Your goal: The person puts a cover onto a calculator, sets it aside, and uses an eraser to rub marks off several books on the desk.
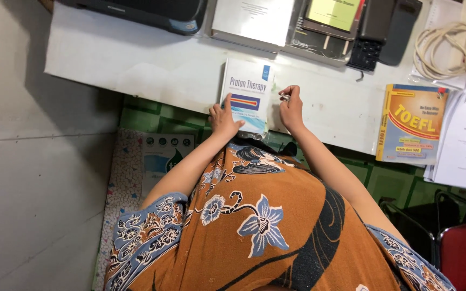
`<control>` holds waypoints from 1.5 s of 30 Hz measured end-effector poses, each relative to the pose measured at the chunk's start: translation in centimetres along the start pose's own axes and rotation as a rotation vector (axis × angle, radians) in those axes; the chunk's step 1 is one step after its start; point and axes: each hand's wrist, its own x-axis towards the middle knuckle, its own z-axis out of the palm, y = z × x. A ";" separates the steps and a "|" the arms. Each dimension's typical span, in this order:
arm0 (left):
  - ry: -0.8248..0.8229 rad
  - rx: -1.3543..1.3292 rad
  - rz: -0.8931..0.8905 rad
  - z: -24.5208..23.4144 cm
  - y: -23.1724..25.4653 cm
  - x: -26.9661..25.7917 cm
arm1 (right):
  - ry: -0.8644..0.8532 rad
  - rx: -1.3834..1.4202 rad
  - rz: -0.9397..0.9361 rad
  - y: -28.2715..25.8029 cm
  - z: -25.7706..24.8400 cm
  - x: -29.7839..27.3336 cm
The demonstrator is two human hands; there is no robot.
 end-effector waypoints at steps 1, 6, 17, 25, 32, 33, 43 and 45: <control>-0.003 0.011 0.033 0.3 0.7 -0.1 | 0.023 -0.046 -0.003 -0.2 -0.6 -0.2; -0.050 0.040 0.124 2.0 4.8 0.0 | 0.088 -0.180 -0.146 -1.7 -3.9 -0.6; -0.118 0.121 0.256 6.6 13.7 -1.1 | 0.076 -0.452 -0.110 1.4 -12.1 -0.6; -0.020 0.127 0.271 9.6 16.3 -1.3 | -0.047 -0.403 -0.212 3.5 -14.9 -0.9; 0.058 0.120 0.291 10.2 15.9 -1.7 | -0.370 -0.500 -0.523 2.6 -14.3 -6.6; 0.066 0.108 0.299 10.0 15.8 -1.8 | -0.403 -0.505 -0.553 2.8 -14.4 -6.8; 0.100 -0.332 0.253 12.2 12.8 -2.2 | -0.195 -0.539 -0.472 7.5 -17.2 4.8; 0.158 -0.369 0.239 13.2 11.8 -2.1 | -0.128 -0.531 -0.448 7.4 -16.9 5.5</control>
